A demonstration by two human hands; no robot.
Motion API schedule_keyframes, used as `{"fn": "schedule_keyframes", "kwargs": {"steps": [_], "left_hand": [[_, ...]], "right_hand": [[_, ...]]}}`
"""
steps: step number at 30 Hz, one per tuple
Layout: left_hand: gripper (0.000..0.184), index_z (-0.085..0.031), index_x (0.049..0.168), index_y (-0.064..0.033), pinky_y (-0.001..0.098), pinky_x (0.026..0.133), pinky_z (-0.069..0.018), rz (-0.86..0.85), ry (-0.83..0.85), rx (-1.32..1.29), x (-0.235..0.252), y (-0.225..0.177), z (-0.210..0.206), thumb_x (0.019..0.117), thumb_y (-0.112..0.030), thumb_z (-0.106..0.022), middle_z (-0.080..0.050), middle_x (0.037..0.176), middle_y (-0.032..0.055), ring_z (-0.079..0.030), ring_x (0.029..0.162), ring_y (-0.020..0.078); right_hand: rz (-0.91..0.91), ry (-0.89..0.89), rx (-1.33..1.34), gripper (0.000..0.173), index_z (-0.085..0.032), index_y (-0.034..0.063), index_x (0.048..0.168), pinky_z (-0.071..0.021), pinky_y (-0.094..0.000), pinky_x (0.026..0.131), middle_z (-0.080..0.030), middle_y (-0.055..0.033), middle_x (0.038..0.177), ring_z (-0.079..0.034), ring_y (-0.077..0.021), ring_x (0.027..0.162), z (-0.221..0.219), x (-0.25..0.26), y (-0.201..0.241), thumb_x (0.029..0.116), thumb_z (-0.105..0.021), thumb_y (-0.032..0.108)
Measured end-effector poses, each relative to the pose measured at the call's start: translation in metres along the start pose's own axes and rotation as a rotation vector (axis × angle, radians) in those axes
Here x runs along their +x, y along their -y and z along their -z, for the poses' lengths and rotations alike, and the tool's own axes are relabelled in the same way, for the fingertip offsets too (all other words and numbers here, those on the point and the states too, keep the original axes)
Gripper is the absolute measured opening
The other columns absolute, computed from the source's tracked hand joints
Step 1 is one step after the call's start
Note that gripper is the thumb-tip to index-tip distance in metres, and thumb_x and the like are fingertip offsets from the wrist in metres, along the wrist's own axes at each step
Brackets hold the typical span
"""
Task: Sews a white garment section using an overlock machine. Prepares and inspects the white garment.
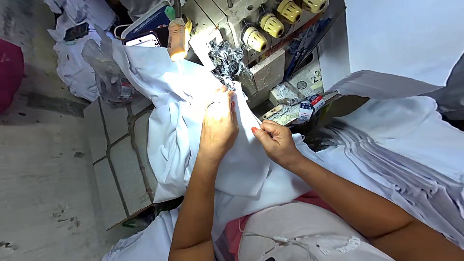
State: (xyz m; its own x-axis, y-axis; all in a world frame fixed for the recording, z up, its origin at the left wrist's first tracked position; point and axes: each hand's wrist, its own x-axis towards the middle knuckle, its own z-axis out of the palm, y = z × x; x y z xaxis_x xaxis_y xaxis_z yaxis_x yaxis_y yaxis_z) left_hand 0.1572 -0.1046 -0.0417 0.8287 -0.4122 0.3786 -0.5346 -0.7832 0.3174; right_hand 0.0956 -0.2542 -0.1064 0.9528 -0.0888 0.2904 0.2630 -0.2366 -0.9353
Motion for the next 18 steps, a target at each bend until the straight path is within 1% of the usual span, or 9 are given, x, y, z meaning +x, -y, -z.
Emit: {"fn": "schedule_keyframes", "kwargs": {"steps": [3, 7, 10, 12, 13, 15, 16, 17, 18], "left_hand": [[0.033, -0.057, 0.129, 0.0122, 0.0453, 0.105, -0.0483, 0.059, -0.016, -0.098, 0.01, 0.013, 0.0, 0.1023, -0.004, -0.047, -0.066, 0.127, 0.0263, -0.065, 0.12, 0.0359], [0.039, -0.05, 0.137, 0.0113, 0.034, 0.114, -0.0421, 0.099, 0.003, -0.314, 0.018, 0.058, 0.01, 0.1035, -0.008, -0.045, -0.058, 0.142, 0.025, -0.057, 0.134, 0.0247], [0.046, -0.042, 0.143, 0.0123, 0.0345, 0.112, -0.0455, 0.144, -0.299, -0.371, -0.031, 0.066, 0.023, 0.1018, -0.007, -0.052, -0.048, 0.15, 0.0259, -0.052, 0.137, 0.0248], [0.046, -0.042, 0.142, 0.0037, 0.0278, 0.097, -0.0535, 0.252, -0.579, -0.335, -0.099, 0.055, 0.021, 0.1016, -0.01, -0.058, -0.051, 0.146, 0.0095, -0.059, 0.123, 0.0109], [0.043, -0.041, 0.136, 0.0034, 0.0222, 0.09, -0.0526, 0.315, -0.729, -0.315, -0.134, 0.05, 0.011, 0.0997, -0.008, -0.061, -0.055, 0.134, 0.0027, -0.059, 0.111, 0.0023], [0.05, -0.036, 0.126, 0.0158, 0.0138, 0.076, -0.0493, 0.565, -0.889, -0.291, -0.197, 0.039, -0.016, 0.0927, -0.004, -0.067, -0.054, 0.113, 0.0053, -0.055, 0.088, -0.0054], [0.059, -0.033, 0.128, 0.0196, 0.0133, 0.074, -0.0492, 0.743, -0.865, -0.306, -0.222, 0.036, -0.03, 0.0903, -0.006, -0.07, -0.052, 0.11, 0.0098, -0.055, 0.083, -0.0042], [0.072, -0.028, 0.135, 0.0232, 0.0176, 0.076, -0.052, 0.911, -0.774, -0.359, -0.242, 0.035, -0.042, 0.0878, -0.007, -0.074, -0.052, 0.118, 0.0203, -0.058, 0.086, 0.0028], [0.082, -0.024, 0.141, 0.0236, 0.0243, 0.084, -0.054, 1.028, -0.631, -0.449, -0.259, 0.038, -0.054, 0.0856, -0.007, -0.075, -0.049, 0.13, 0.03, -0.061, 0.099, 0.0124]], "right_hand": [[0.008, 0.03, -0.003, 0.034, -0.053, 0.0043, 0.066, -0.0361, -0.0157, 0.056, -0.048, 0.0007, 0.068, -0.044, -0.0006, 0.061, 0.001, 0.01, -0.006, 0.0986, -0.054, 0.012], [-0.03, 0.071, 0.071, 0.033, -0.053, 0.0088, 0.07, -0.0369, -0.0155, 0.058, -0.049, 0.0066, 0.068, -0.043, 0.0037, 0.06, 0.002, 0.038, -0.005, 0.1019, -0.054, 0.015], [-0.066, 0.132, 0.189, 0.032, -0.053, 0.0153, 0.071, -0.0382, -0.0144, 0.055, -0.046, 0.0116, 0.063, -0.044, 0.0049, 0.056, 0.006, 0.053, -0.005, 0.1032, -0.053, 0.015], [-0.101, 0.182, 0.256, 0.031, -0.055, 0.016, 0.074, -0.0411, -0.014, 0.058, -0.049, 0.0121, 0.064, -0.047, 0.0047, 0.058, 0.01, 0.054, -0.005, 0.1043, -0.053, 0.015], [-0.121, 0.201, 0.283, 0.03, -0.057, 0.0163, 0.075, -0.0429, -0.014, 0.059, -0.051, 0.0123, 0.066, -0.049, 0.0049, 0.06, 0.011, 0.054, -0.006, 0.1049, -0.053, 0.015], [-0.144, 0.219, 0.328, 0.03, -0.057, 0.0177, 0.076, -0.045, -0.0141, 0.06, -0.053, 0.013, 0.066, -0.051, 0.005, 0.061, 0.012, 0.054, -0.007, 0.105, -0.052, 0.015], [-0.15, 0.22, 0.344, 0.03, -0.057, 0.0182, 0.076, -0.0455, -0.0143, 0.061, -0.053, 0.0131, 0.067, -0.051, 0.0048, 0.061, 0.011, 0.055, -0.007, 0.1049, -0.052, 0.015], [-0.157, 0.217, 0.357, 0.03, -0.056, 0.0188, 0.075, -0.0459, -0.0143, 0.061, -0.053, 0.0133, 0.067, -0.052, 0.0047, 0.061, 0.01, 0.055, -0.007, 0.1047, -0.052, 0.015], [-0.162, 0.212, 0.368, 0.03, -0.056, 0.0191, 0.075, -0.0456, -0.0144, 0.061, -0.053, 0.0134, 0.067, -0.051, 0.0046, 0.061, 0.009, 0.054, -0.006, 0.1046, -0.052, 0.015]]}}
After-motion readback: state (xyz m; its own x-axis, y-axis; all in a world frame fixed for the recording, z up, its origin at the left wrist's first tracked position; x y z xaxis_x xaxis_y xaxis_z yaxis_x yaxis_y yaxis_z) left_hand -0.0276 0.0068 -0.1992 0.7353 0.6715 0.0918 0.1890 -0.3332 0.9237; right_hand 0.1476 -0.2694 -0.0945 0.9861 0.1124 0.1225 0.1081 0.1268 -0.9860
